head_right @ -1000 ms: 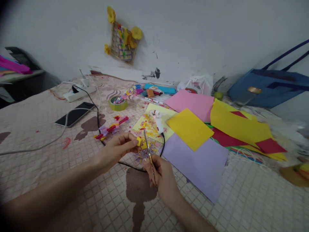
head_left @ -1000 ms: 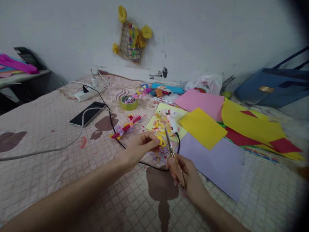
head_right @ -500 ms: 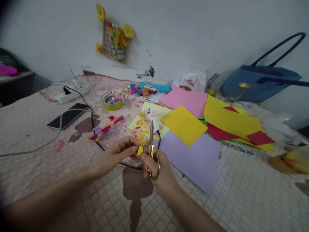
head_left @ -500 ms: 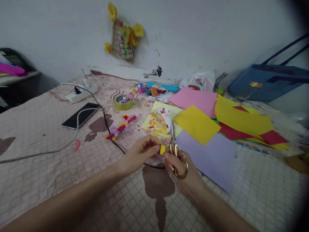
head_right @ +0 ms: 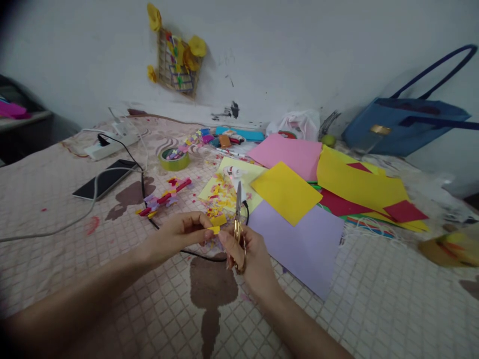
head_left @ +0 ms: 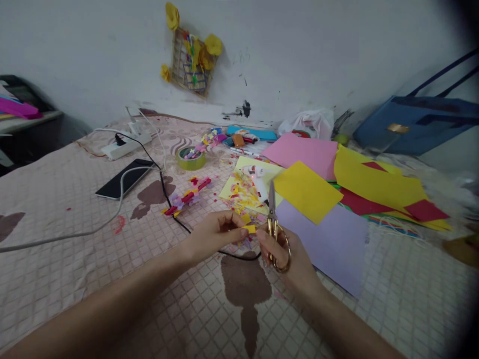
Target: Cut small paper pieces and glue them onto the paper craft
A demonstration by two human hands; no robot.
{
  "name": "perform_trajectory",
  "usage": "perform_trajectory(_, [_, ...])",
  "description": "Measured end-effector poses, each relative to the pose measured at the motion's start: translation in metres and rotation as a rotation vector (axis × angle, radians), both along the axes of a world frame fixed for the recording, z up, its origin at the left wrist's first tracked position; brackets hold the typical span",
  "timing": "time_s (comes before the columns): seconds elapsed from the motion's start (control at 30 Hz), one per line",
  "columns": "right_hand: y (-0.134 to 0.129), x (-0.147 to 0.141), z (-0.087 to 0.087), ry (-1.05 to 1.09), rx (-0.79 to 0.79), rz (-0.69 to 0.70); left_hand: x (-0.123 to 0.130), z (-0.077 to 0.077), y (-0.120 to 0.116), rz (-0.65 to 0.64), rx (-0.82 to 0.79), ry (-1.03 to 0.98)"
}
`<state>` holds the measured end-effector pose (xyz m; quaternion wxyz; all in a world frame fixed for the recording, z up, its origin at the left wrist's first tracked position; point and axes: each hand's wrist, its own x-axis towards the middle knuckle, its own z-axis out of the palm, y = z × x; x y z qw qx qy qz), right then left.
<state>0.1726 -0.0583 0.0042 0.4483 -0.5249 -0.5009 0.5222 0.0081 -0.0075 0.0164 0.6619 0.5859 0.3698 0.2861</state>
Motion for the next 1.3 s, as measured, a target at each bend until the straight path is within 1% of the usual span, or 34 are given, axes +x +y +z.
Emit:
perform_trajectory(0.07, [0.0, 0.001, 0.0, -0.09, 0.016, 0.003, 0.001, -0.001, -0.001, -0.031, -0.028, 0.009])
perform_trajectory(0.2, [0.001, 0.003, 0.0, -0.178, 0.028, 0.032, 0.001, 0.003, -0.002, -0.07, -0.025, -0.005])
perform_trajectory(0.33, [0.001, 0.003, 0.004, -0.189, 0.023, 0.081, -0.001, 0.004, -0.002, -0.078, -0.081, 0.008])
perform_trajectory(0.5, [0.001, 0.001, 0.006, -0.184, -0.003, 0.057, -0.002, 0.001, 0.0, -0.075, -0.119, 0.071])
perform_trajectory(0.63, [0.0, 0.001, 0.001, -0.103, -0.002, 0.006, -0.002, 0.003, 0.002, 0.015, -0.123, 0.008])
perform_trajectory(0.77, [-0.005, -0.001, 0.002, -0.042, -0.065, 0.053, -0.002, 0.002, 0.003, 0.114, -0.141, -0.081])
perform_trajectory(1.0, [-0.012, -0.005, -0.001, -0.111, -0.072, 0.157, -0.002, 0.001, 0.006, 0.218, -0.149, -0.141])
perform_trajectory(1.17, [-0.011, -0.006, -0.007, -0.149, -0.079, 0.17, -0.002, 0.001, 0.007, 0.281, -0.169, -0.209])
perform_trajectory(1.3, [-0.012, -0.006, -0.01, -0.157, -0.094, 0.17, -0.002, 0.0, 0.008, 0.294, -0.169, -0.238])
